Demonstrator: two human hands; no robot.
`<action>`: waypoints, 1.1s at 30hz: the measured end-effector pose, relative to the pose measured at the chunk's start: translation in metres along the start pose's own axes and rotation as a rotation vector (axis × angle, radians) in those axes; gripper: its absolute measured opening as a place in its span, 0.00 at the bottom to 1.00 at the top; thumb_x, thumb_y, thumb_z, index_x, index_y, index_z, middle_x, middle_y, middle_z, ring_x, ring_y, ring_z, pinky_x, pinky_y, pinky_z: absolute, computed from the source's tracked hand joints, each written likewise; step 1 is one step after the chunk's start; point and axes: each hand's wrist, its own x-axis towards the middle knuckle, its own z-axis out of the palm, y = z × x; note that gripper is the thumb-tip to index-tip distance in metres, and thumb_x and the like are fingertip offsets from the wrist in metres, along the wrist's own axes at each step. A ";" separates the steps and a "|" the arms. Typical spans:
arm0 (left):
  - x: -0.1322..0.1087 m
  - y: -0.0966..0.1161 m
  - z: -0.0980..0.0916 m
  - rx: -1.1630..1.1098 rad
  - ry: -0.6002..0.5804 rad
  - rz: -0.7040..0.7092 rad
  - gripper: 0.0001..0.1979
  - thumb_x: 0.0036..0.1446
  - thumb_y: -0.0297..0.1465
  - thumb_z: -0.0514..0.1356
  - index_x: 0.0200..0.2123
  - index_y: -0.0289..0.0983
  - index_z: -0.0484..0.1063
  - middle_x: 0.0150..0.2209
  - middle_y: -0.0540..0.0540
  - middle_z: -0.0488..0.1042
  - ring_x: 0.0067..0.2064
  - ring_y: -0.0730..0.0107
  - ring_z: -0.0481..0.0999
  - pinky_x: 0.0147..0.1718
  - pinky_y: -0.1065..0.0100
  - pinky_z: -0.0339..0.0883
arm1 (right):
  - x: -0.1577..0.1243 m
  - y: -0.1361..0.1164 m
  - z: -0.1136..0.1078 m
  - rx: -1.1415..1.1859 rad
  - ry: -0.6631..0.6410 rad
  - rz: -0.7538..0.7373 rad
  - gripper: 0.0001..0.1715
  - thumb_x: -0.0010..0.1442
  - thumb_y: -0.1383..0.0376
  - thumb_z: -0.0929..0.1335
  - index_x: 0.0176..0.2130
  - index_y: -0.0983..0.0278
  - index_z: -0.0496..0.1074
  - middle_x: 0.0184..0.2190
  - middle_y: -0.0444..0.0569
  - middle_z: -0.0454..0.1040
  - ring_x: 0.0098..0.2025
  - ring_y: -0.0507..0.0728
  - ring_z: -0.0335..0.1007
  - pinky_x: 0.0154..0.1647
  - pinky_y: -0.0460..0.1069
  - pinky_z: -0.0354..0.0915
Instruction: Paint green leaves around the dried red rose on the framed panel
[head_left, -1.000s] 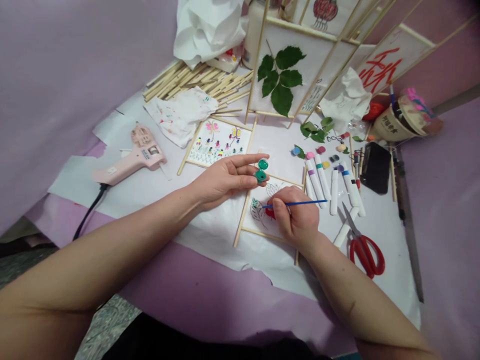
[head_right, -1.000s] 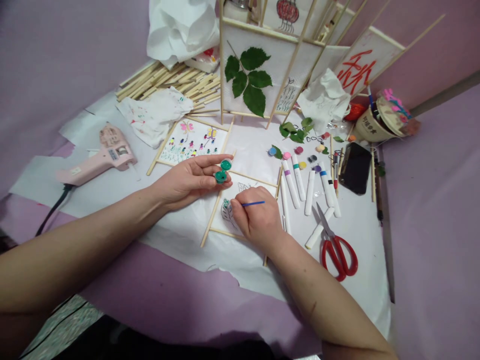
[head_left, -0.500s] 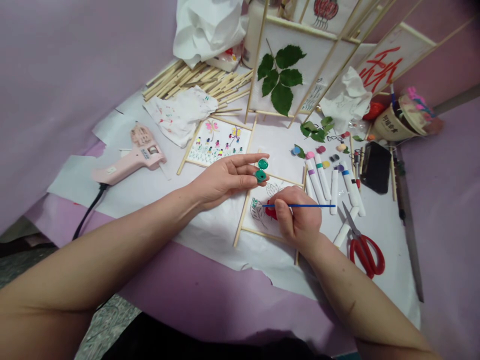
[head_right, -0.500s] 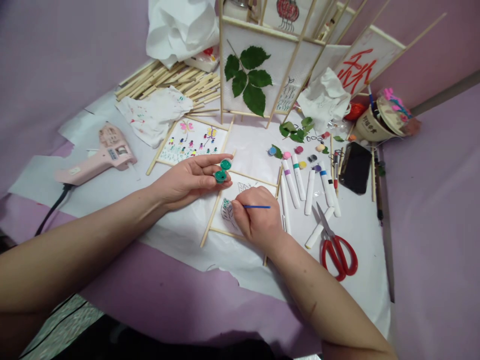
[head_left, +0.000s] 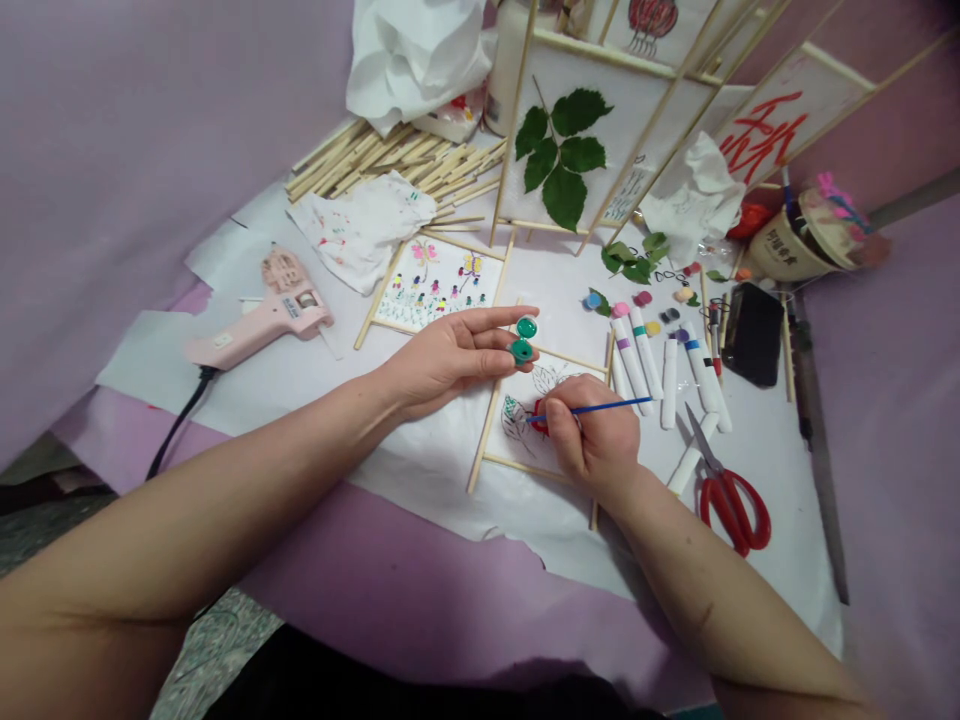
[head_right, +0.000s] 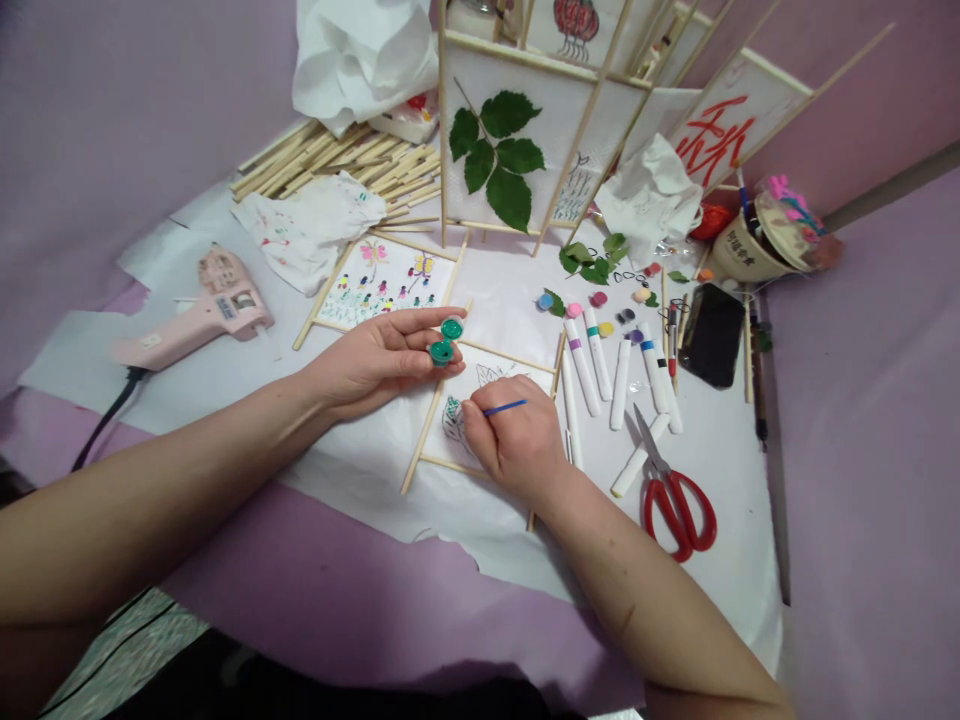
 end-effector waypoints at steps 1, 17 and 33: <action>0.000 0.000 0.000 0.001 0.002 -0.002 0.24 0.46 0.23 0.76 0.49 0.42 0.84 0.35 0.51 0.80 0.42 0.67 0.85 0.57 0.59 0.71 | 0.000 0.000 0.000 0.008 0.000 0.005 0.10 0.70 0.67 0.65 0.34 0.60 0.70 0.25 0.45 0.75 0.28 0.54 0.71 0.30 0.50 0.66; 0.000 0.001 0.000 0.004 -0.001 -0.002 0.25 0.46 0.24 0.77 0.49 0.42 0.84 0.36 0.51 0.81 0.42 0.67 0.85 0.55 0.61 0.72 | -0.004 0.000 -0.004 0.082 0.029 -0.001 0.08 0.68 0.68 0.63 0.37 0.59 0.69 0.28 0.47 0.77 0.30 0.56 0.73 0.33 0.53 0.68; 0.000 0.000 -0.001 0.002 -0.013 0.003 0.25 0.45 0.25 0.77 0.49 0.42 0.84 0.36 0.50 0.81 0.42 0.67 0.84 0.54 0.61 0.72 | 0.001 -0.002 -0.005 0.000 -0.095 -0.129 0.08 0.68 0.69 0.61 0.36 0.58 0.65 0.28 0.45 0.77 0.29 0.55 0.68 0.33 0.53 0.62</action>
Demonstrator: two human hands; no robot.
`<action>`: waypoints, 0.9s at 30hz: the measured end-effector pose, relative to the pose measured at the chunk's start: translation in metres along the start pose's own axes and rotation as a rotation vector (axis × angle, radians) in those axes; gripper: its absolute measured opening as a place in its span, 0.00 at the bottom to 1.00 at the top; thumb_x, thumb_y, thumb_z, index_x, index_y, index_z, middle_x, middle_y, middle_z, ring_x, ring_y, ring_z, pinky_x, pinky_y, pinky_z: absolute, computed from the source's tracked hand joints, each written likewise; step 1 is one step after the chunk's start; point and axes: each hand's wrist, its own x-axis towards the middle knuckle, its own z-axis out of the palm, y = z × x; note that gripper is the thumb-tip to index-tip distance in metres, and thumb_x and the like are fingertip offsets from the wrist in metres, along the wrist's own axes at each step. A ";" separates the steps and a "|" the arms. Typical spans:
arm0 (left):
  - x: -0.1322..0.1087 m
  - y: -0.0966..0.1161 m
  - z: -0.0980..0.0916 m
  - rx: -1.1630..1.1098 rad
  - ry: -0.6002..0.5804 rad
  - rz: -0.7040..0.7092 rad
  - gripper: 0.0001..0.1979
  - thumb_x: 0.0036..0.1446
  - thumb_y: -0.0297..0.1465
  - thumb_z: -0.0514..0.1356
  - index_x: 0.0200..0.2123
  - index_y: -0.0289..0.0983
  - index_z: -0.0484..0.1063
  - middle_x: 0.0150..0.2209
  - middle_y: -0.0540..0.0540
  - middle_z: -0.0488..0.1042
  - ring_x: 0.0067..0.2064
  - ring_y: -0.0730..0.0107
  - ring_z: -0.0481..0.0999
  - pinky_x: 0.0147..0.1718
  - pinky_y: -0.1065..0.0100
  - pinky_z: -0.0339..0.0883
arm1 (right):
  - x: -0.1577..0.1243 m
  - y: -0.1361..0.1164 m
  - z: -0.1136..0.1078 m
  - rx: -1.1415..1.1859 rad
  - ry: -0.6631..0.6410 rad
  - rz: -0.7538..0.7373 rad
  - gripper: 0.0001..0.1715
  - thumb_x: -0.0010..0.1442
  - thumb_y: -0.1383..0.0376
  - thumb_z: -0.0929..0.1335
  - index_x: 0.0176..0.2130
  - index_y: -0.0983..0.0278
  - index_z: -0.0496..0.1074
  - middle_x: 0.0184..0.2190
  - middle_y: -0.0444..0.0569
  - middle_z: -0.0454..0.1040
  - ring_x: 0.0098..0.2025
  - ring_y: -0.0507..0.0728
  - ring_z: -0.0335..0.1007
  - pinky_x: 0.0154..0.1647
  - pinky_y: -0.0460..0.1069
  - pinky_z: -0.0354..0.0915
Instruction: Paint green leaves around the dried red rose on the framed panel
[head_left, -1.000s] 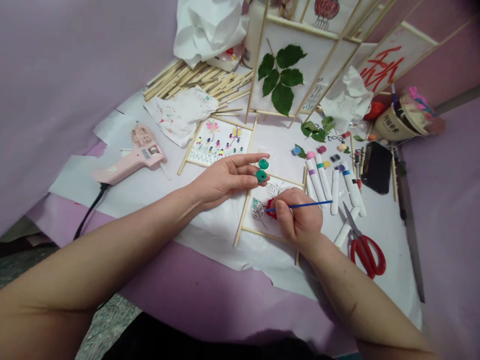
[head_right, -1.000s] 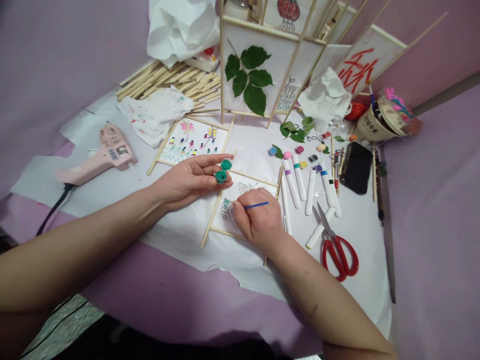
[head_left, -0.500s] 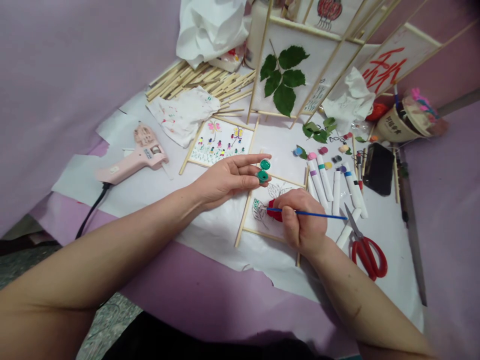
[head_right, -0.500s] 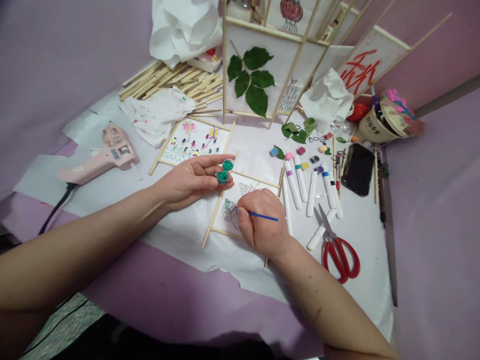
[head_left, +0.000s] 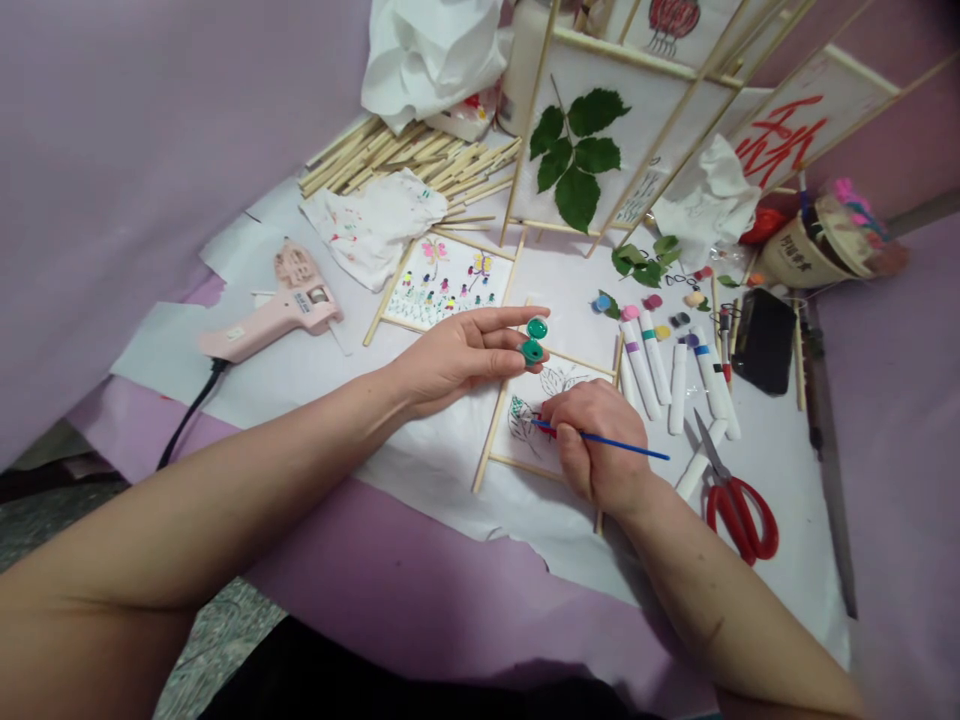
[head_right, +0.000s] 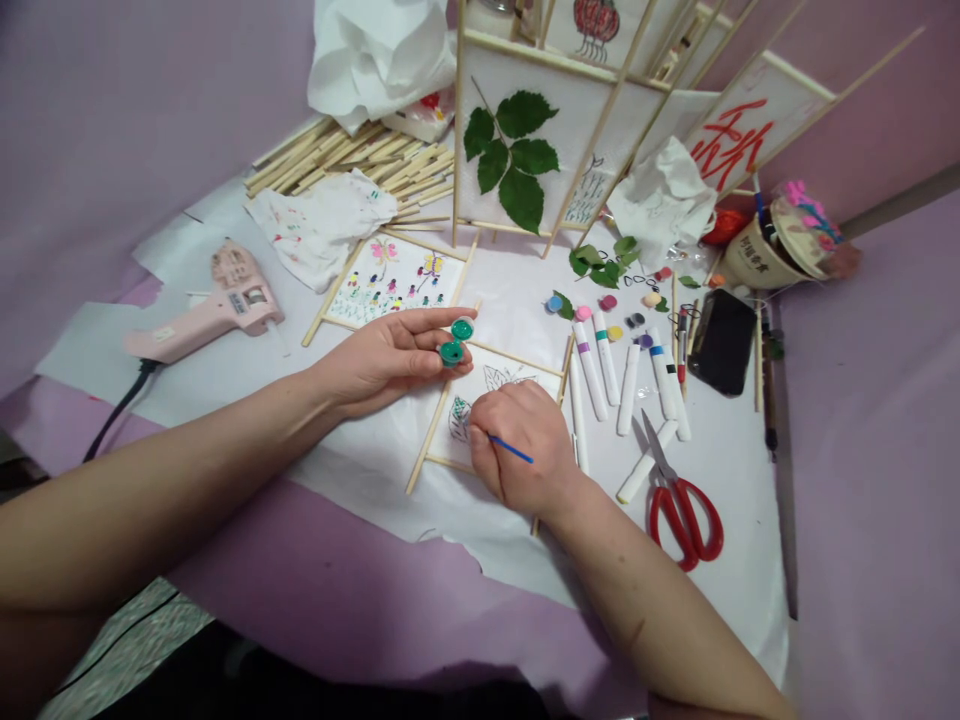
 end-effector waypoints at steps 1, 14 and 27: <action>0.000 0.000 0.000 0.000 -0.002 0.001 0.25 0.45 0.25 0.77 0.49 0.42 0.84 0.36 0.50 0.81 0.42 0.67 0.84 0.54 0.61 0.72 | 0.000 0.000 0.000 -0.001 -0.004 0.001 0.09 0.68 0.69 0.61 0.36 0.58 0.65 0.28 0.44 0.77 0.28 0.55 0.67 0.33 0.53 0.62; 0.000 -0.001 0.000 -0.012 -0.013 0.006 0.24 0.46 0.23 0.76 0.48 0.43 0.85 0.36 0.51 0.82 0.42 0.69 0.85 0.51 0.64 0.73 | -0.002 0.001 0.000 0.049 0.042 0.015 0.08 0.67 0.69 0.62 0.37 0.59 0.66 0.27 0.45 0.76 0.28 0.56 0.69 0.33 0.54 0.63; 0.000 -0.002 -0.003 -0.019 -0.006 0.000 0.25 0.47 0.23 0.76 0.50 0.41 0.83 0.36 0.51 0.81 0.43 0.68 0.85 0.53 0.62 0.73 | 0.002 -0.011 -0.015 0.283 0.312 0.155 0.09 0.71 0.63 0.64 0.38 0.60 0.71 0.27 0.44 0.75 0.26 0.55 0.73 0.28 0.53 0.68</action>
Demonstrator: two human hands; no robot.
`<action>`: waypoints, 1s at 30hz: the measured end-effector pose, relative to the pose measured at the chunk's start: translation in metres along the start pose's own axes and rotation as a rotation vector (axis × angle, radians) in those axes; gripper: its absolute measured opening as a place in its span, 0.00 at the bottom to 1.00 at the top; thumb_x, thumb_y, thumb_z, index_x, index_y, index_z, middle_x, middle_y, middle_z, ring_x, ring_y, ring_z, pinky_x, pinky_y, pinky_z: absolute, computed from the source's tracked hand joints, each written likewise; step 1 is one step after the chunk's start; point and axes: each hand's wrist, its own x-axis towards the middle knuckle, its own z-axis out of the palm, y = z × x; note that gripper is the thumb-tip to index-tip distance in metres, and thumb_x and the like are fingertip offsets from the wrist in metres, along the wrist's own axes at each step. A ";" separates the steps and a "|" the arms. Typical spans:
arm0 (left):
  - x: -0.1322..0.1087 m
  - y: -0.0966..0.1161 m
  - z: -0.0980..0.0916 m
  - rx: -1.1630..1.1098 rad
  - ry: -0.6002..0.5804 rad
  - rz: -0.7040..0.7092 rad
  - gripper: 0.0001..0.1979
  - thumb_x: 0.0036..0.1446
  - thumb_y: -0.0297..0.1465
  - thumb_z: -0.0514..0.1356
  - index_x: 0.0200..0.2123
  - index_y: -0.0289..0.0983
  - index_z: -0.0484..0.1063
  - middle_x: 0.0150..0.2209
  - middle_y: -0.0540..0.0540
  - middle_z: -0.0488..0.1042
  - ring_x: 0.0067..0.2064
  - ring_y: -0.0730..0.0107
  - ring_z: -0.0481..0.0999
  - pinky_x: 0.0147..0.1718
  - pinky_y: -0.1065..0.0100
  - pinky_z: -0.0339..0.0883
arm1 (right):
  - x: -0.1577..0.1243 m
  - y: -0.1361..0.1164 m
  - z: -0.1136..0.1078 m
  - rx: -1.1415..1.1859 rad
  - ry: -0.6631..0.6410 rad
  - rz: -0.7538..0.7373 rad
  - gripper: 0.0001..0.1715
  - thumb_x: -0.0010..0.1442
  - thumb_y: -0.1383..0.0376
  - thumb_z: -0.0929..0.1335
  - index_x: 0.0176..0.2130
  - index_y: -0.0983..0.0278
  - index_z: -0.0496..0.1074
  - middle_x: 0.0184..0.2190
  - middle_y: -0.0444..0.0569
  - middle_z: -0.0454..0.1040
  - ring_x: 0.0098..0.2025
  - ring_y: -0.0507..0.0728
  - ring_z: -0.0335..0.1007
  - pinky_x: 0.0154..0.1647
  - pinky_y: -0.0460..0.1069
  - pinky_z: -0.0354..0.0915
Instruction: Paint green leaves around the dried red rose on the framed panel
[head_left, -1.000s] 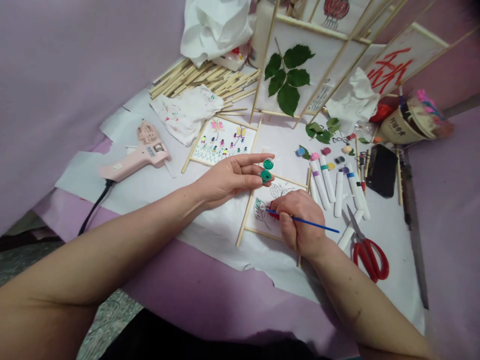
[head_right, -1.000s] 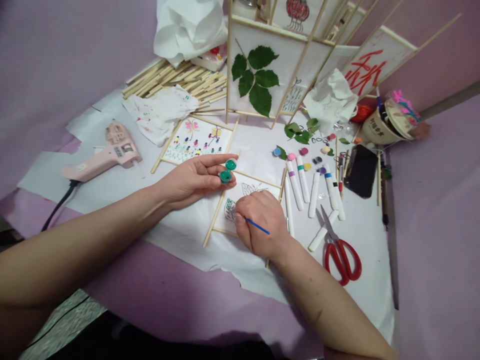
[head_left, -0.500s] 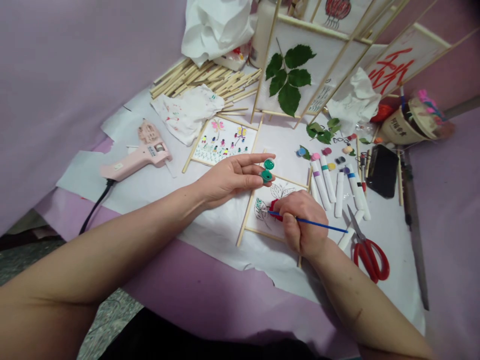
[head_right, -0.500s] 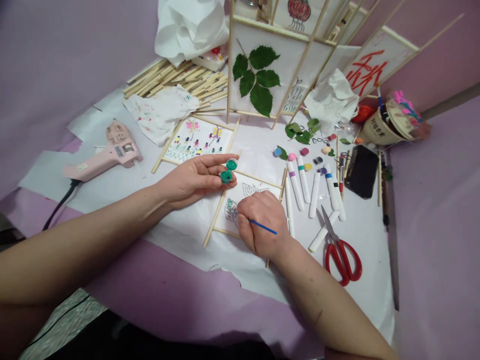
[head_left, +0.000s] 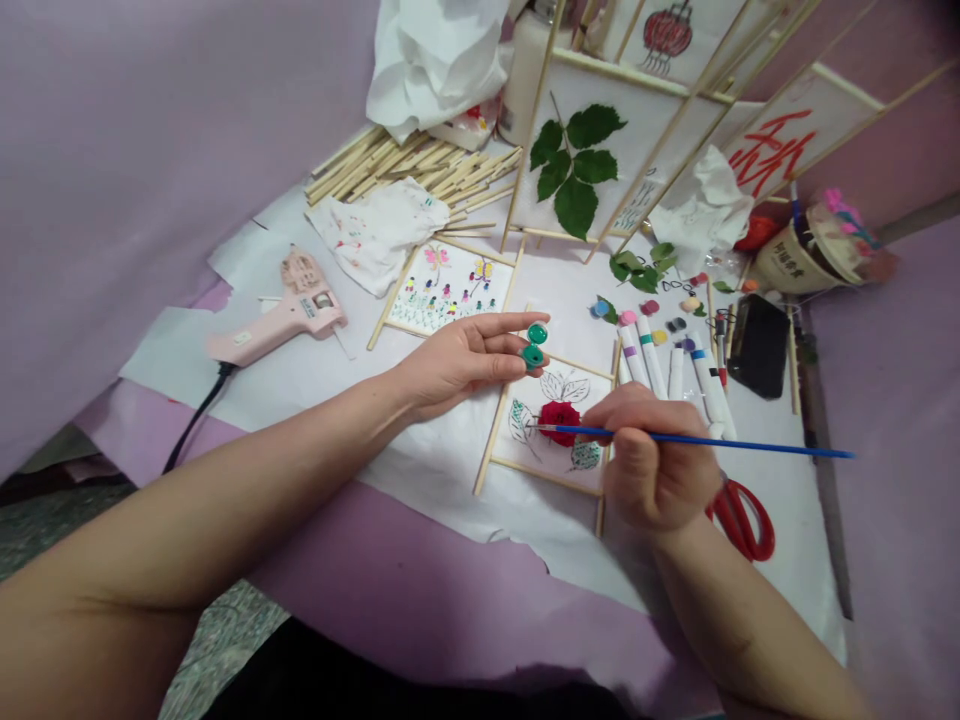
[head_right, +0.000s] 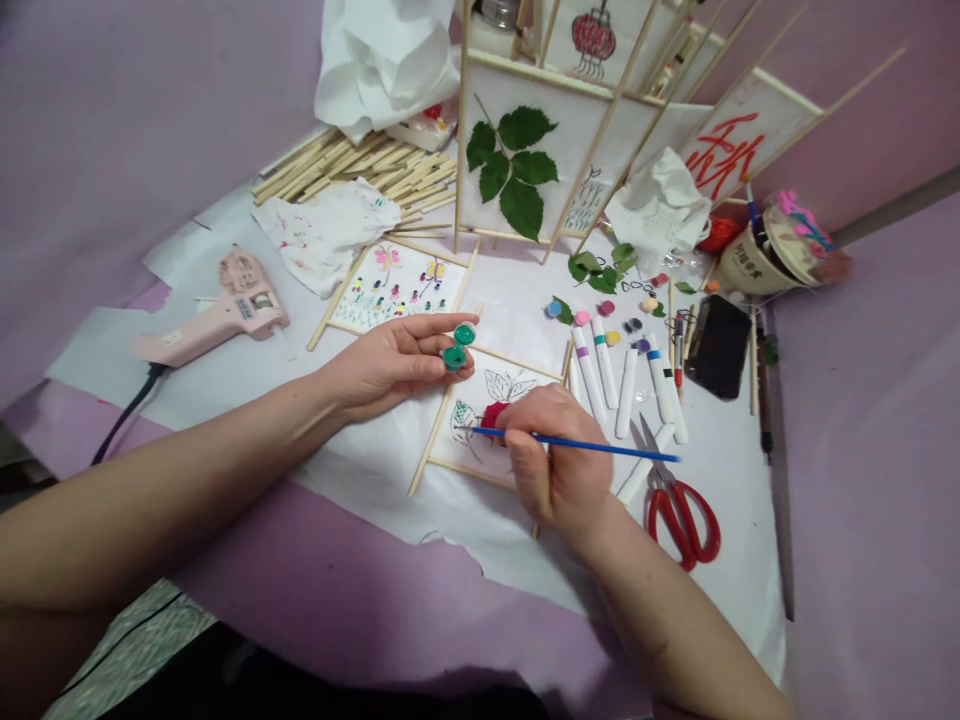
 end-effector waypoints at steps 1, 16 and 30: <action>0.000 -0.001 -0.001 -0.004 -0.005 0.002 0.26 0.47 0.23 0.76 0.51 0.41 0.83 0.36 0.51 0.81 0.43 0.68 0.85 0.54 0.62 0.72 | 0.005 -0.006 -0.003 0.017 0.066 0.015 0.08 0.71 0.62 0.65 0.39 0.60 0.72 0.26 0.43 0.74 0.25 0.54 0.72 0.26 0.52 0.67; -0.001 0.002 0.002 0.136 -0.039 0.010 0.26 0.46 0.22 0.76 0.50 0.44 0.84 0.34 0.52 0.80 0.41 0.71 0.83 0.43 0.69 0.72 | 0.022 -0.006 -0.001 -0.187 0.206 -0.047 0.13 0.71 0.66 0.62 0.38 0.61 0.75 0.30 0.46 0.76 0.29 0.55 0.74 0.30 0.54 0.70; -0.002 0.003 0.005 0.189 -0.019 -0.024 0.28 0.44 0.22 0.75 0.51 0.42 0.83 0.34 0.52 0.79 0.41 0.69 0.81 0.44 0.66 0.73 | 0.018 0.003 -0.002 -0.218 0.108 0.033 0.11 0.70 0.67 0.63 0.41 0.61 0.75 0.33 0.47 0.79 0.32 0.56 0.74 0.34 0.54 0.68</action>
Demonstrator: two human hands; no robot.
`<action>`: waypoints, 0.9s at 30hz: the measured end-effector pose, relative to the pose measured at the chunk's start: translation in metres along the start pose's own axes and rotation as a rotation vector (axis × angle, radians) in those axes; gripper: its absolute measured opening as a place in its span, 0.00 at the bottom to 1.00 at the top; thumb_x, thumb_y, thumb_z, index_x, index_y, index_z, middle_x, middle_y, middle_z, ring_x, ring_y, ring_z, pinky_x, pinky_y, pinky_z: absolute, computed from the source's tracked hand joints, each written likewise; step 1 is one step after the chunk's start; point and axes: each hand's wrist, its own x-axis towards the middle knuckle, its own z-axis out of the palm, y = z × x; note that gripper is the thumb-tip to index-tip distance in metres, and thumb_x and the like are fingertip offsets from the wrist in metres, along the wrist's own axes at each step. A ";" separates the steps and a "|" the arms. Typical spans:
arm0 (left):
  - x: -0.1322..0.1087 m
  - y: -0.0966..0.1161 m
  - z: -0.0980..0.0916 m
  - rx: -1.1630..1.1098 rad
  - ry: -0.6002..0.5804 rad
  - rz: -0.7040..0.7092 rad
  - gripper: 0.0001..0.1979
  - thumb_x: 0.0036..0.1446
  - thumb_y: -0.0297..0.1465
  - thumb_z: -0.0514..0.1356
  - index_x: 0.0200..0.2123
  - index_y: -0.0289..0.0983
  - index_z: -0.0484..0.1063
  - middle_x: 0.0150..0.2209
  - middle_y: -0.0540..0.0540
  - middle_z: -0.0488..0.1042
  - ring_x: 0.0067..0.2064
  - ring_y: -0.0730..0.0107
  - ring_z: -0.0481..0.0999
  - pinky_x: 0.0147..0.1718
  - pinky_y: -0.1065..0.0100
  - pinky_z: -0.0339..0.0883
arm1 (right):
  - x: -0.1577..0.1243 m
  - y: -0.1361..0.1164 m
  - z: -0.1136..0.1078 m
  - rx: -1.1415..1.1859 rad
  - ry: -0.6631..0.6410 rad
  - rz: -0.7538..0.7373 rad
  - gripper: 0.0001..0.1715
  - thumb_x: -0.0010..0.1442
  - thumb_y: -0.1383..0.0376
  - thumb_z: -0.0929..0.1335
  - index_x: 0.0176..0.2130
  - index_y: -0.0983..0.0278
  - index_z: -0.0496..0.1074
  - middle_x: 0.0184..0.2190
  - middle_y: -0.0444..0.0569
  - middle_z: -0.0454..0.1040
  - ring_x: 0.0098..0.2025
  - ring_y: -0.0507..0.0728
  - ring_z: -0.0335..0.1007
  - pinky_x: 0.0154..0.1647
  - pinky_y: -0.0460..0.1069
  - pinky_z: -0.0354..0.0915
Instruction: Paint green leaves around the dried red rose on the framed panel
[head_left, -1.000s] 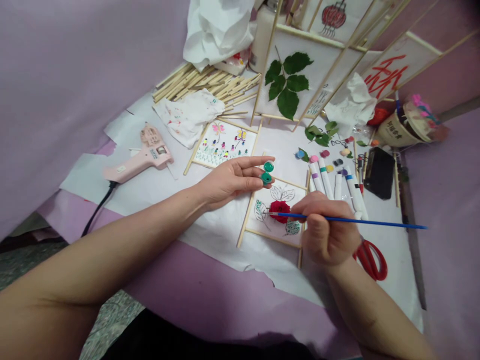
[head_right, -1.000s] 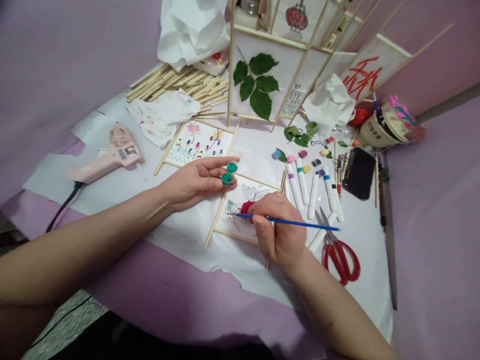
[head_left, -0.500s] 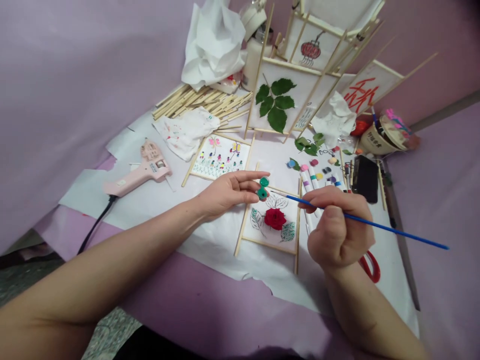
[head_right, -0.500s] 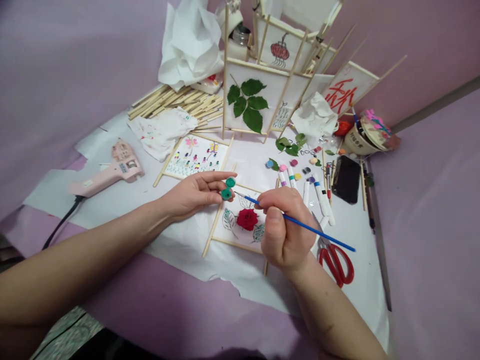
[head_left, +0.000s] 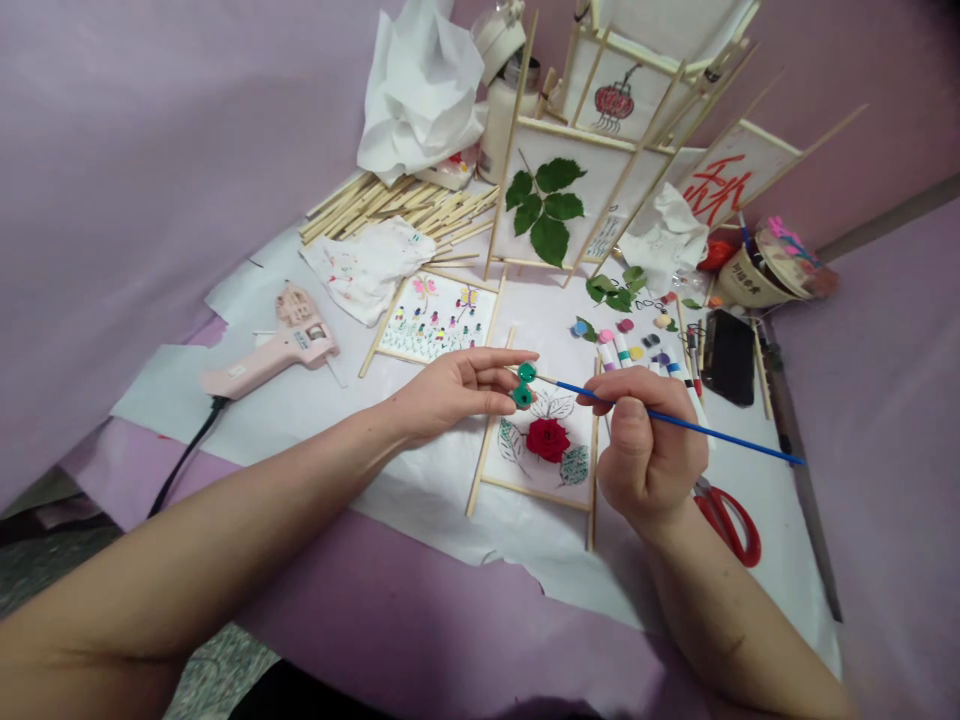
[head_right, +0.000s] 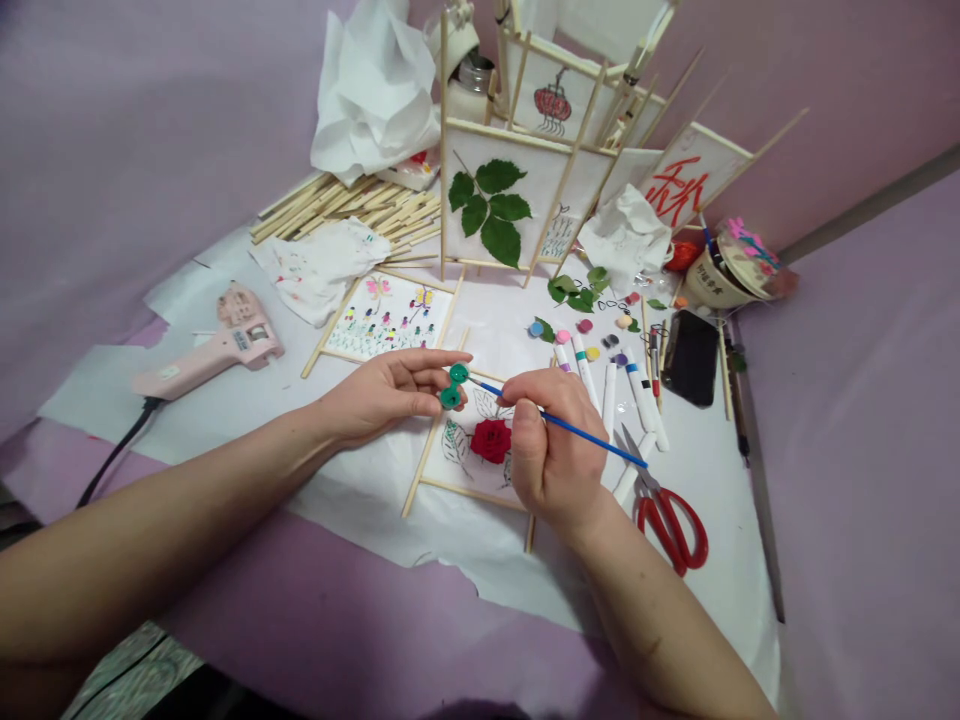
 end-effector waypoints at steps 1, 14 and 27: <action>0.000 0.000 0.000 -0.002 0.000 -0.001 0.28 0.44 0.22 0.75 0.51 0.42 0.83 0.34 0.52 0.78 0.40 0.70 0.81 0.44 0.67 0.73 | 0.001 0.000 0.000 0.001 0.004 0.000 0.11 0.70 0.67 0.63 0.41 0.61 0.75 0.33 0.47 0.79 0.32 0.56 0.74 0.34 0.54 0.68; 0.002 -0.004 -0.003 -0.090 -0.007 0.050 0.24 0.48 0.23 0.74 0.50 0.44 0.84 0.34 0.52 0.82 0.42 0.72 0.83 0.46 0.68 0.71 | -0.031 -0.010 -0.004 -0.049 -0.089 -0.055 0.08 0.68 0.70 0.64 0.40 0.62 0.73 0.29 0.46 0.76 0.30 0.56 0.73 0.32 0.53 0.68; 0.002 -0.003 -0.002 -0.096 -0.025 0.052 0.25 0.49 0.21 0.73 0.51 0.42 0.83 0.35 0.50 0.81 0.42 0.68 0.83 0.51 0.62 0.71 | -0.045 0.000 0.010 -0.118 -0.232 -0.133 0.08 0.70 0.68 0.63 0.40 0.62 0.70 0.28 0.47 0.76 0.30 0.56 0.73 0.33 0.52 0.65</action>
